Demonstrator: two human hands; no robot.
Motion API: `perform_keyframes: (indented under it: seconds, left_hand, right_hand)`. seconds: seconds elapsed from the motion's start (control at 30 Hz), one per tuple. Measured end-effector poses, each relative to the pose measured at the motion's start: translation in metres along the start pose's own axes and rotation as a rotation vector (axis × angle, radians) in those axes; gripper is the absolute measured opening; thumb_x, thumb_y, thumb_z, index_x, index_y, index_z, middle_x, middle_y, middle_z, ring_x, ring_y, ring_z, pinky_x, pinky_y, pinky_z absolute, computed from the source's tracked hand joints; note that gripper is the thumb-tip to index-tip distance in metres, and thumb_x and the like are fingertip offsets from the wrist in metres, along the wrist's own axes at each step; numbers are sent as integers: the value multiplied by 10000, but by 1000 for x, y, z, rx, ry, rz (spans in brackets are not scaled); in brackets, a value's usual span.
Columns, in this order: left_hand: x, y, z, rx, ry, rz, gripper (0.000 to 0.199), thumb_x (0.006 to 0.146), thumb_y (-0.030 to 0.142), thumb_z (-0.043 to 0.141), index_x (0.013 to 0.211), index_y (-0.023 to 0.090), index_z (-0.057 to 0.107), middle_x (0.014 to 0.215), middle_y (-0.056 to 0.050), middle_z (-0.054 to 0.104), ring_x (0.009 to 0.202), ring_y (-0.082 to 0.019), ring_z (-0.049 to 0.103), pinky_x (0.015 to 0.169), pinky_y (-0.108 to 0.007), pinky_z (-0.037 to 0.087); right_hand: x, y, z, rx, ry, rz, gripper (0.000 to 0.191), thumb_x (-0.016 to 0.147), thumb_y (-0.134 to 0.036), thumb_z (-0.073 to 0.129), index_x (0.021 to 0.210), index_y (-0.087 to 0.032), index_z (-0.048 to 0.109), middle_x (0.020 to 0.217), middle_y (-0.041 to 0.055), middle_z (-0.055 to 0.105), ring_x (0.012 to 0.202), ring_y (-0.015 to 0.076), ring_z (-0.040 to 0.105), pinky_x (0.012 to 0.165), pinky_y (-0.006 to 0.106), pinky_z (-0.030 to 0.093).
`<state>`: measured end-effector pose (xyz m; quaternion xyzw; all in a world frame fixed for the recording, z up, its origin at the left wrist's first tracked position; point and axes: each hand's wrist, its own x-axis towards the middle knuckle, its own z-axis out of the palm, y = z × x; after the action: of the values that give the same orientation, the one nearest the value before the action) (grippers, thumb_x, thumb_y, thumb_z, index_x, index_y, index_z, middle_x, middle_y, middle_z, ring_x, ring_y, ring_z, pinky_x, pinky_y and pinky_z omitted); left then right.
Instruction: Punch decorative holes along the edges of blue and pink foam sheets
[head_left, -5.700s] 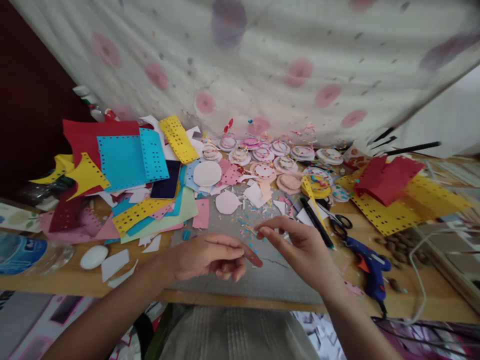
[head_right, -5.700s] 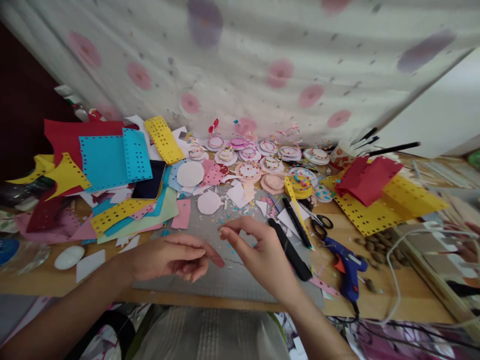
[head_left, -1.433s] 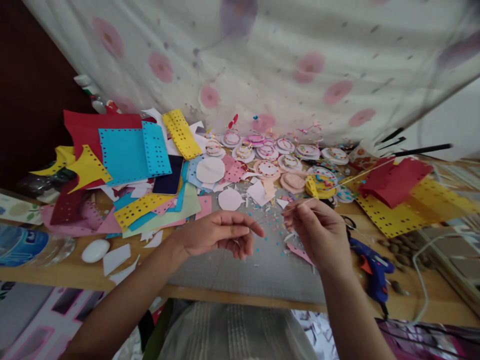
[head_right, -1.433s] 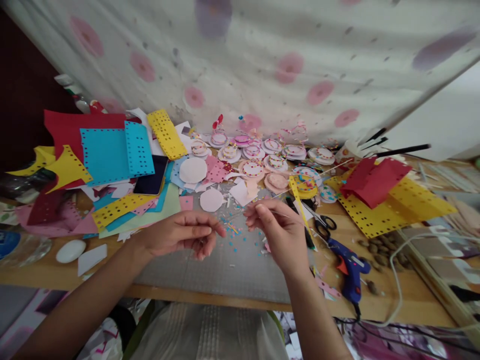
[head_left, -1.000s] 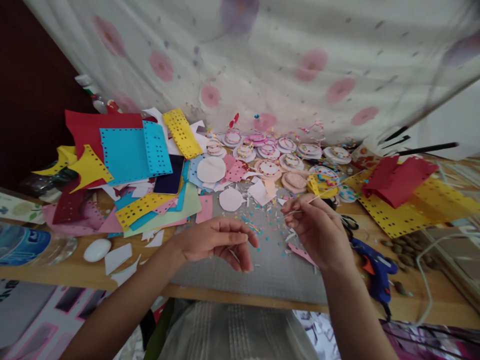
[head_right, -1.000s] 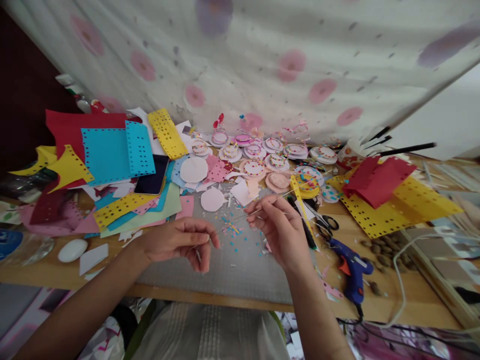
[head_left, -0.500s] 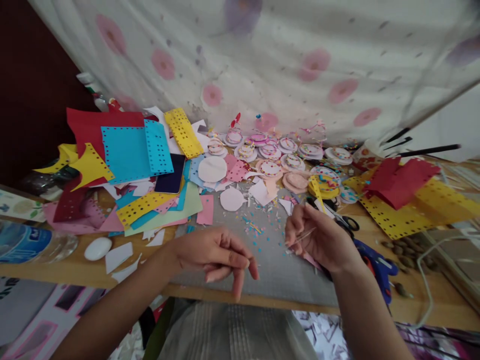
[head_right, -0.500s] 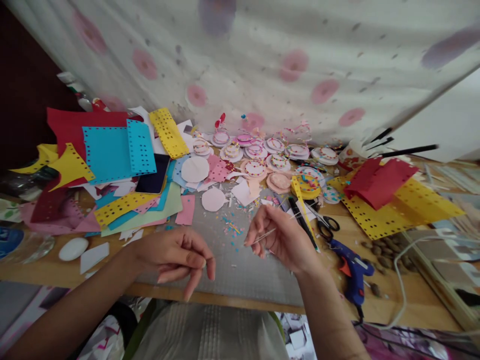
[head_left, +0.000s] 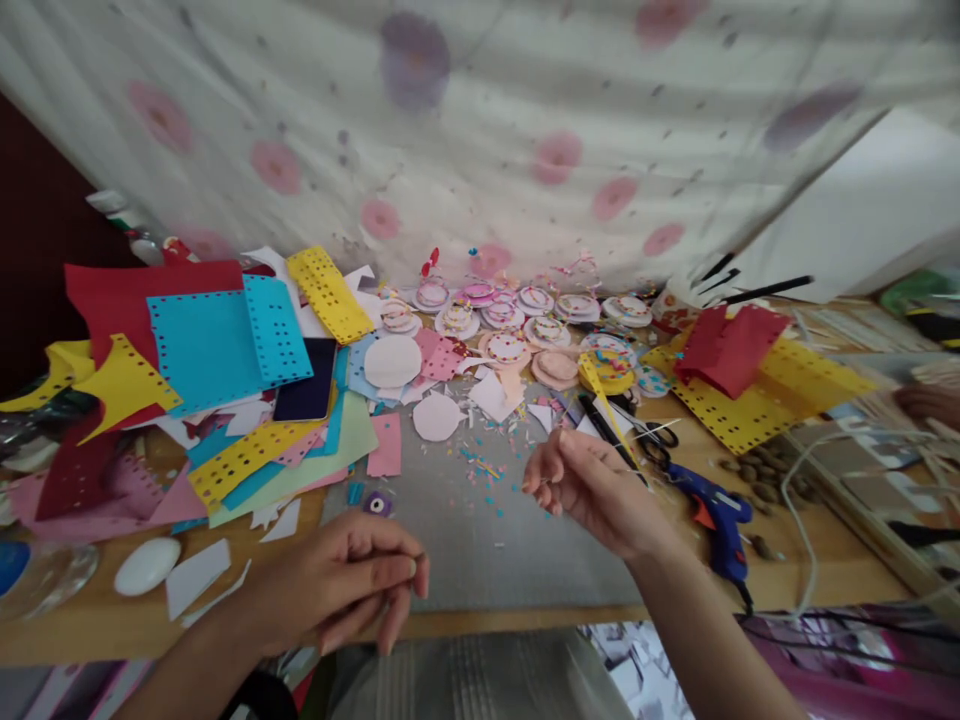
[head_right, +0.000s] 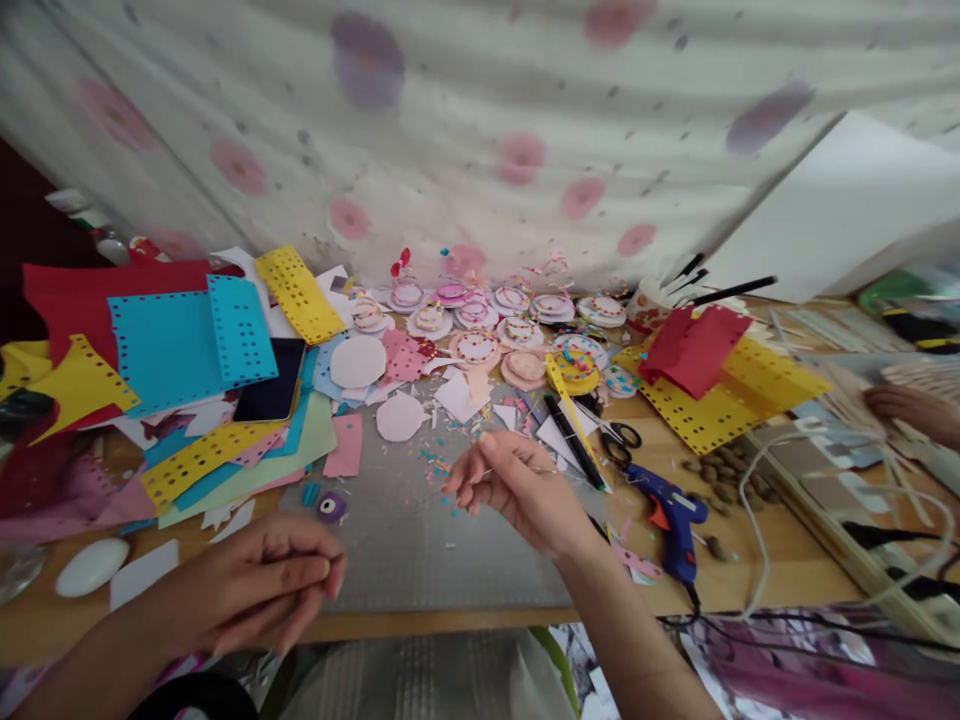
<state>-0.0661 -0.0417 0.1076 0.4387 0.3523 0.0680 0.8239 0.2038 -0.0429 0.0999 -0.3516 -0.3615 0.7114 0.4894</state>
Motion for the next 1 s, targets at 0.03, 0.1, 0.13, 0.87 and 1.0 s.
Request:
perform_keyframes:
  seconds: [0.03,0.1,0.13,0.87,1.0]
  left_hand:
    - [-3,-3,-1,0,15,-10,319,839,446,589,792,133,626,556,-37,674,256,-2,305,282,-154,100]
    - [-8,-8,-4,-7,49,-36,322,835,454,596,786,137,621,543,-30,667,256,-1,314,279,-149,106]
    - [-10,-10,-5,-20,61,-52,319,838,453,592,788,139,618,543,-30,668,257,-2,328,278,-145,113]
    - [11,8,-32,247,364,23,404,871,484,496,945,107,624,686,-58,670,379,-38,336,400,-208,170]
    - [4,13,-29,243,559,45,475,814,525,548,1099,146,561,1024,-95,636,461,-44,429,442,-204,228]
  right_hand:
    - [-1,2,-1,7,-2,5,349,845,-448,606,649,-160,587,696,42,688,548,86,594,505,177,481]
    - [-3,6,-1,11,-26,19,336,853,-436,601,676,-150,611,729,53,697,566,83,595,520,170,481]
    - [-4,7,-1,15,-44,28,322,862,-428,591,711,-146,626,767,63,705,587,82,600,542,171,486]
    - [25,1,-43,261,188,161,102,833,-229,560,770,-170,613,518,-48,540,546,86,588,630,194,516]
    - [11,-11,-47,115,140,207,153,817,-318,593,766,-180,555,422,-125,243,337,43,191,336,147,229]
